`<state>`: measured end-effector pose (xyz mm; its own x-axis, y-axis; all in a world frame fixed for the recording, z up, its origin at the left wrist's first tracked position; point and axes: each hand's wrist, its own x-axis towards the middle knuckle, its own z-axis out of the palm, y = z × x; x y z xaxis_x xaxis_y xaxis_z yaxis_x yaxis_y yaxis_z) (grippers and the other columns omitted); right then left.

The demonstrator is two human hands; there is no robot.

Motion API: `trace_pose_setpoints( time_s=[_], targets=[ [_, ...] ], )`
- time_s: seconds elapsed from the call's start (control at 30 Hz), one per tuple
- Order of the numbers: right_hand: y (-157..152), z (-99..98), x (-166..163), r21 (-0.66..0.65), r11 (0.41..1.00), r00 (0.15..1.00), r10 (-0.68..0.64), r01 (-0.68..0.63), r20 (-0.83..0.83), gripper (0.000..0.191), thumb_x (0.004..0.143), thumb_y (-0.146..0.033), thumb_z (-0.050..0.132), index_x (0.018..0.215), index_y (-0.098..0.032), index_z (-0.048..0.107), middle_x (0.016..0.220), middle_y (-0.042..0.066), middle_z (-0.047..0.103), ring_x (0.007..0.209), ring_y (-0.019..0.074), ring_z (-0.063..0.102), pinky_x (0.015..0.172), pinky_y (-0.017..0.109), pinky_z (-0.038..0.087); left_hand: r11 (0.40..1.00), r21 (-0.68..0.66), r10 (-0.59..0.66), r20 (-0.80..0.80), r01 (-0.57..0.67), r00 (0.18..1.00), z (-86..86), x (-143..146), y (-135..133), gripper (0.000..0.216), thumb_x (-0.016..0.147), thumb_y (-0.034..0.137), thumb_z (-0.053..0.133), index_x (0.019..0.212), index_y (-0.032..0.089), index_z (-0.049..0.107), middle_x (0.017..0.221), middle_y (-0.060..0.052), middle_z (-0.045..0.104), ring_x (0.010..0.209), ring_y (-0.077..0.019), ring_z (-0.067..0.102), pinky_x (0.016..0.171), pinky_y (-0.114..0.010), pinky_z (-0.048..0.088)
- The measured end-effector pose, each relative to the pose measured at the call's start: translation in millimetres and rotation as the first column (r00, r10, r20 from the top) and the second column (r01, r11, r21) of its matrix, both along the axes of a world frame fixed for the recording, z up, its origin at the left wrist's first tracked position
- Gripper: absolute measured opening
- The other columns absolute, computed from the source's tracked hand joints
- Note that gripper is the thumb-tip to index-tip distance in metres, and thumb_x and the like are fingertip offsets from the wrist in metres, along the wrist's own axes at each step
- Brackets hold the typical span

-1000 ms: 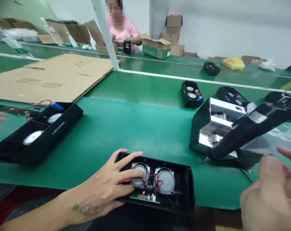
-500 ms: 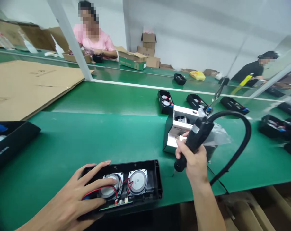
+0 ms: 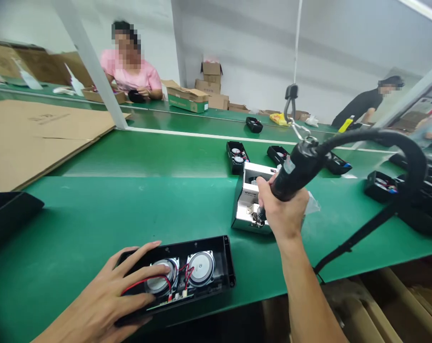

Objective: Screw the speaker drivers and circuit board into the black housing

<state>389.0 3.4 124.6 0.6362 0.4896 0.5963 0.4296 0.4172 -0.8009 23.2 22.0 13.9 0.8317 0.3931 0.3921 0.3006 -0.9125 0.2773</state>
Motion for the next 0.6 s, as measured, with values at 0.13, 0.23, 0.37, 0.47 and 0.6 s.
trace_pose_setpoints(
  time_s=[0.13,0.23,0.37,0.47,0.6],
  targets=[
    [-22.5,-4.1,-6.4,-0.219,0.957,0.981,0.175,-0.19,-0.085,0.031,0.082,-0.026,0.093,0.081,-0.023,0.063,0.05,-0.009,0.054,0.04,0.0118,0.05,0.044,0.027,0.042,1.0,0.0,-0.01,-0.017,0.01,1.0,1.5,0.1,0.5,0.026,0.084,0.045,0.099,0.091,0.033,0.076,0.144,0.01,0.075,0.165,-0.0322,0.035,0.128,-0.047,0.015],
    [-52.3,-7.8,-21.6,-0.24,0.919,0.938,0.257,-0.312,-0.232,0.03,0.084,-0.03,0.095,0.09,-0.023,0.066,0.054,-0.009,0.054,0.039,0.0106,0.049,0.043,0.026,0.038,1.0,-0.017,-0.006,-0.037,0.006,0.999,1.8,0.3,0.5,0.029,0.082,0.046,0.1,0.09,0.033,0.076,0.145,0.01,0.074,0.164,-0.0348,0.035,0.127,-0.049,0.014],
    [-89.2,-6.6,-55.7,-0.175,0.923,0.914,0.284,-0.342,-0.29,0.025,0.093,-0.03,0.088,0.112,-0.025,0.073,0.056,-0.008,0.053,0.039,0.0098,0.047,0.042,0.025,0.037,0.999,-0.045,-0.006,-0.034,0.005,0.999,1.1,-0.2,-0.8,0.034,0.075,0.042,0.105,0.088,0.031,0.075,0.144,0.01,0.074,0.162,-0.0381,0.037,0.125,-0.051,0.014],
    [-105.4,-6.2,-76.3,-0.139,0.955,0.931,0.21,-0.26,-0.3,0.024,0.096,-0.029,0.082,0.119,-0.028,0.073,0.057,-0.008,0.049,0.04,0.0099,0.043,0.04,0.025,0.034,0.999,-0.045,-0.005,-0.06,0.003,0.998,3.1,-1.2,-2.9,0.03,0.08,0.04,0.102,0.086,0.029,0.075,0.143,0.009,0.074,0.161,-0.0401,0.038,0.124,-0.054,0.015],
    [-103.5,-12.8,-83.7,0.01,0.812,0.791,0.57,-0.583,-0.22,0.021,0.1,-0.037,0.08,0.118,-0.038,0.071,0.043,-0.012,0.033,0.026,0.0096,0.023,0.028,0.027,0.02,0.997,-0.071,-0.015,-0.107,0.007,0.994,8.3,-2.5,-6.1,0.025,0.086,0.035,0.098,0.089,0.029,0.075,0.147,0.009,0.072,0.164,-0.0406,0.035,0.125,-0.059,0.016]
  ],
)
